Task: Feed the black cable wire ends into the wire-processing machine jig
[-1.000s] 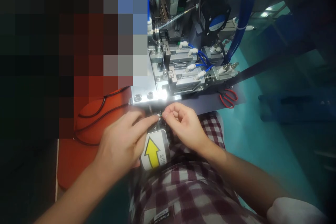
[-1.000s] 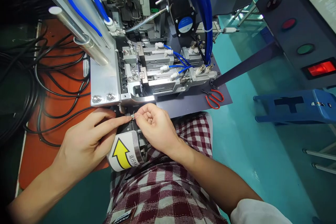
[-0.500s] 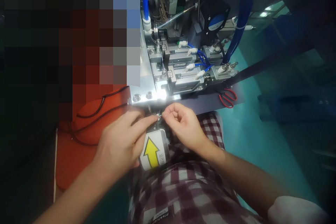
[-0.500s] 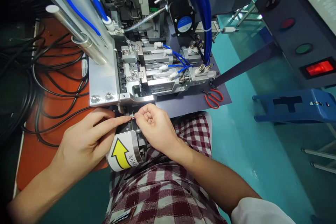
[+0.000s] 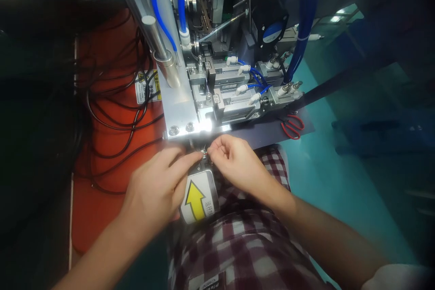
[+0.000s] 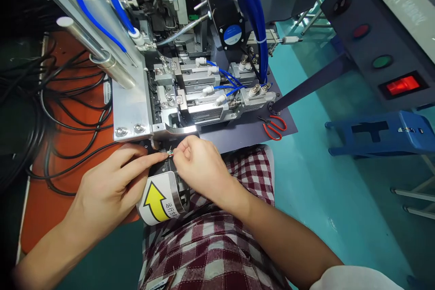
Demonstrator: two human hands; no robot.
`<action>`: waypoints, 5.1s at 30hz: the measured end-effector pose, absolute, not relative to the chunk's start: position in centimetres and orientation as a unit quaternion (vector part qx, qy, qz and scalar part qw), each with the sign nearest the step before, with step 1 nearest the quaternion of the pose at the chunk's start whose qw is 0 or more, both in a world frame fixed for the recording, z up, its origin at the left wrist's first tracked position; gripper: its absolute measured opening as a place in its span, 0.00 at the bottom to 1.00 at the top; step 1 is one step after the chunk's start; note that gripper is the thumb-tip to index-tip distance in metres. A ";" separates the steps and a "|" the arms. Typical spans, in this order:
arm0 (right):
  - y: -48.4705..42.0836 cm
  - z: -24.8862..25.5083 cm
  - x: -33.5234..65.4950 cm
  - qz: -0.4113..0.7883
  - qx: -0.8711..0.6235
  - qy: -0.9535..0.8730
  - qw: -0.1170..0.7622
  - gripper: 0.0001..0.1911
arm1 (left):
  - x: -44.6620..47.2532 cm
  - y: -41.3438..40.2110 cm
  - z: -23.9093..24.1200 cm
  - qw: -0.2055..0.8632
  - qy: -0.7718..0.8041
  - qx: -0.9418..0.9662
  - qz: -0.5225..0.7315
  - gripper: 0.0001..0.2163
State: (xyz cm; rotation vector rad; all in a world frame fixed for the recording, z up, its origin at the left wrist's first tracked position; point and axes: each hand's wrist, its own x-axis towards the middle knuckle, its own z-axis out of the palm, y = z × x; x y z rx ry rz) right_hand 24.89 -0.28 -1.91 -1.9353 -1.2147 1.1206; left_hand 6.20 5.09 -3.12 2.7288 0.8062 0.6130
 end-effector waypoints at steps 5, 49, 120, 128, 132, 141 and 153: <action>-1.2 -3.0 25.5 0.410 -0.714 -0.431 0.369 0.09 | 6.1 5.1 -3.2 0.124 0.273 0.931 0.207 0.13; -0.9 -4.1 23.8 0.337 -0.668 -0.495 0.443 0.07 | 6.1 5.2 -3.2 0.129 0.281 0.924 0.224 0.11; -0.8 -6.3 23.1 0.509 -0.586 -0.364 0.515 0.14 | 4.6 5.9 -2.3 0.017 0.252 0.958 0.133 0.16; -0.7 -6.9 22.5 0.560 -0.542 -0.302 0.549 0.17 | 5.4 5.6 -1.6 0.090 0.292 0.940 0.152 0.16; -0.6 -6.3 22.7 0.562 -0.541 -0.313 0.542 0.18 | 3.5 5.1 -1.8 0.172 0.365 0.897 0.177 0.09; -0.6 -6.3 22.8 0.547 -0.551 -0.329 0.537 0.18 | 1.6 5.5 -2.4 -0.006 0.281 0.940 0.191 0.10; -3.3 -7.5 24.8 0.516 -0.629 -0.270 0.514 0.24 | 1.3 2.8 -4.0 -0.159 0.307 0.920 0.186 0.19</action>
